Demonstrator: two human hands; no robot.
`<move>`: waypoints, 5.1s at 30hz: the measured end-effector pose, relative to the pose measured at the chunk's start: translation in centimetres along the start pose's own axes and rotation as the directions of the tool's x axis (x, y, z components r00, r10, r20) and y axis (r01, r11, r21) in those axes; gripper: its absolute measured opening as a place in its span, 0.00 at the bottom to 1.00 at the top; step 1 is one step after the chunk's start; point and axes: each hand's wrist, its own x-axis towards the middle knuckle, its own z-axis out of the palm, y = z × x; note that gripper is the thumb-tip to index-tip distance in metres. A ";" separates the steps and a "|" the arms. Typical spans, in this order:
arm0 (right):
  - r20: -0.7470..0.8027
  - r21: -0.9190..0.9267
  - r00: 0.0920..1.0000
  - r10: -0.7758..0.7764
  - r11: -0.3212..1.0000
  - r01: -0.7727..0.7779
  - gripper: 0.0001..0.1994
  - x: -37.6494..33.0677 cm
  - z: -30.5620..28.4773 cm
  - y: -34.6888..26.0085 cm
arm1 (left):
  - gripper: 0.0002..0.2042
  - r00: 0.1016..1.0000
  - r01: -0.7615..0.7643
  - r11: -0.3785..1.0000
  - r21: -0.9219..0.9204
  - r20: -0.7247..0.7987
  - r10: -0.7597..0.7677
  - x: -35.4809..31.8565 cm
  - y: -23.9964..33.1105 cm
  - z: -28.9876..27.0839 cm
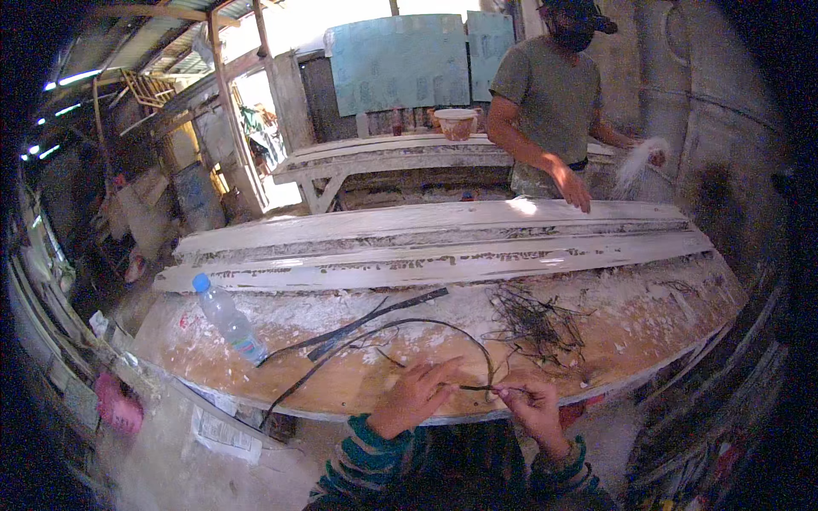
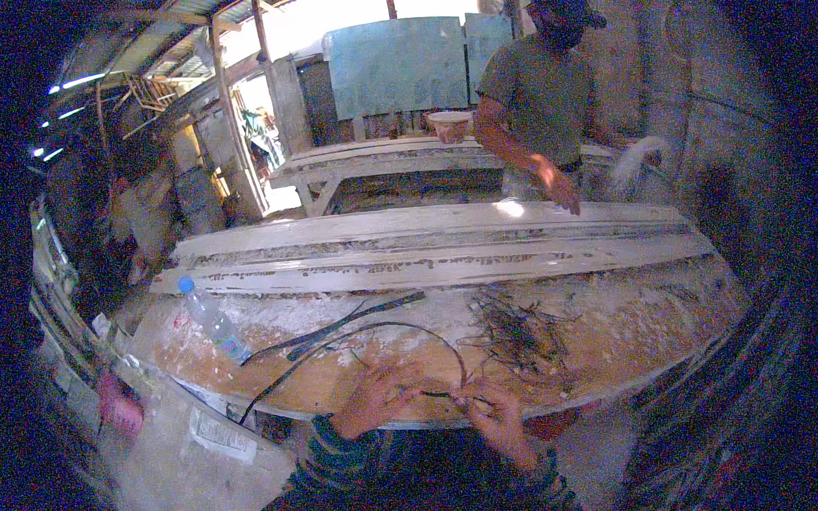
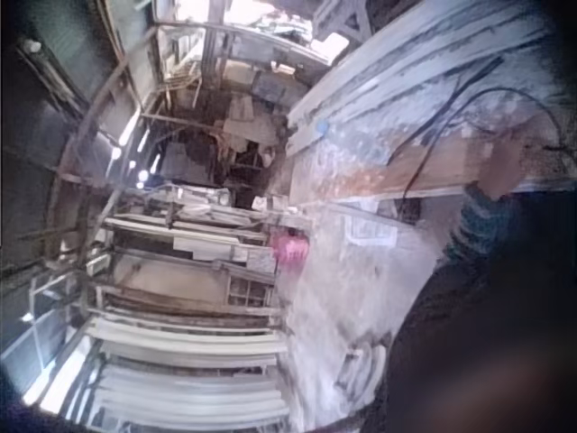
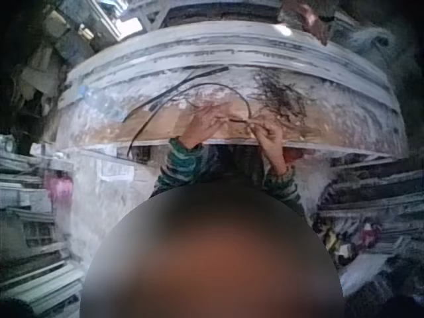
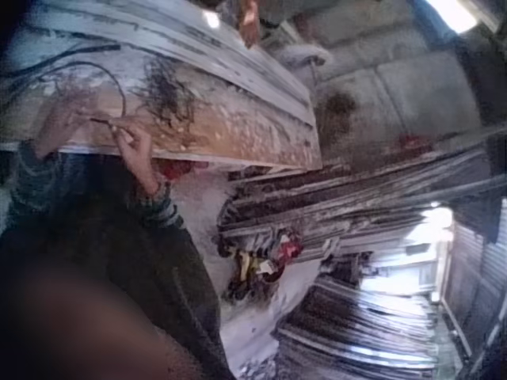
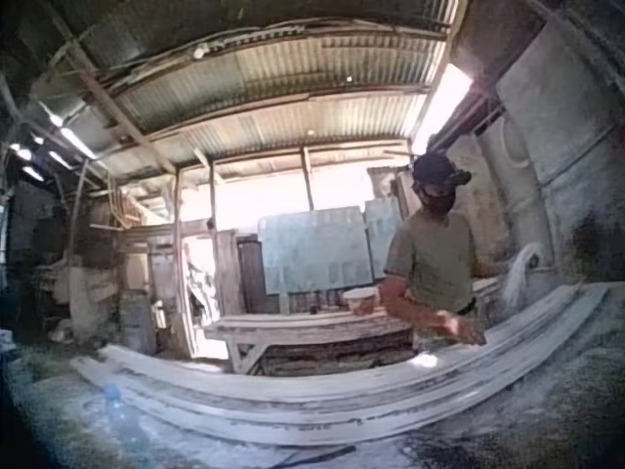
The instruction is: The person repeatedly picks up thin black cables from a pile on the table, folds or twists them, and places them back down. A coworker in the background handles a white fibrous material and a bucket.
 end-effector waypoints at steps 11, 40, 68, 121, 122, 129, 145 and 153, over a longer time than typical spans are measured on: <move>0.055 0.426 0.987 0.151 0.890 -0.160 0.08 -0.6 -3.5 -0.1 | 0.24 0.945 0.242 0.718 -0.653 0.326 -0.023 -5.3 2.5 -0.4; -0.060 0.808 0.973 0.223 0.583 -0.084 0.08 -0.7 -11.2 4.3 | 0.07 0.988 -0.077 0.994 0.077 -0.126 0.086 2.8 -4.2 -3.6; -0.029 0.483 0.947 0.320 0.834 -0.267 0.06 18.6 4.2 10.4 | 0.08 0.846 0.183 0.553 -0.813 -0.156 -0.509 14.0 -12.0 6.7; -0.110 0.193 0.989 0.095 0.978 -0.072 0.07 18.7 4.1 10.5 | 0.09 0.889 0.186 0.553 -0.812 -0.102 -0.447 13.5 -11.9 6.4; -0.099 0.191 0.993 0.067 0.980 -0.048 0.08 18.8 4.1 10.5 | 0.09 0.885 0.201 0.533 -0.822 -0.081 -0.459 13.6 -11.8 6.5; -0.070 0.244 0.983 0.169 0.958 -0.148 0.07 19.0 4.5 11.5 | 0.09 0.895 0.215 0.539 -0.814 -0.057 -0.443 13.6 -11.7 6.6; -0.014 0.124 0.998 0.064 0.990 -0.062 0.08 19.0 4.8 12.5 | 0.08 0.795 0.155 0.393 -0.906 -0.122 -0.594 13.5 -12.6 5.1; -0.030 -0.028 0.995 0.090 0.995 -0.091 0.06 19.3 4.5 13.2 | 0.04 0.658 0.074 0.371 -0.926 -0.234 -0.716 13.1 -13.9 3.4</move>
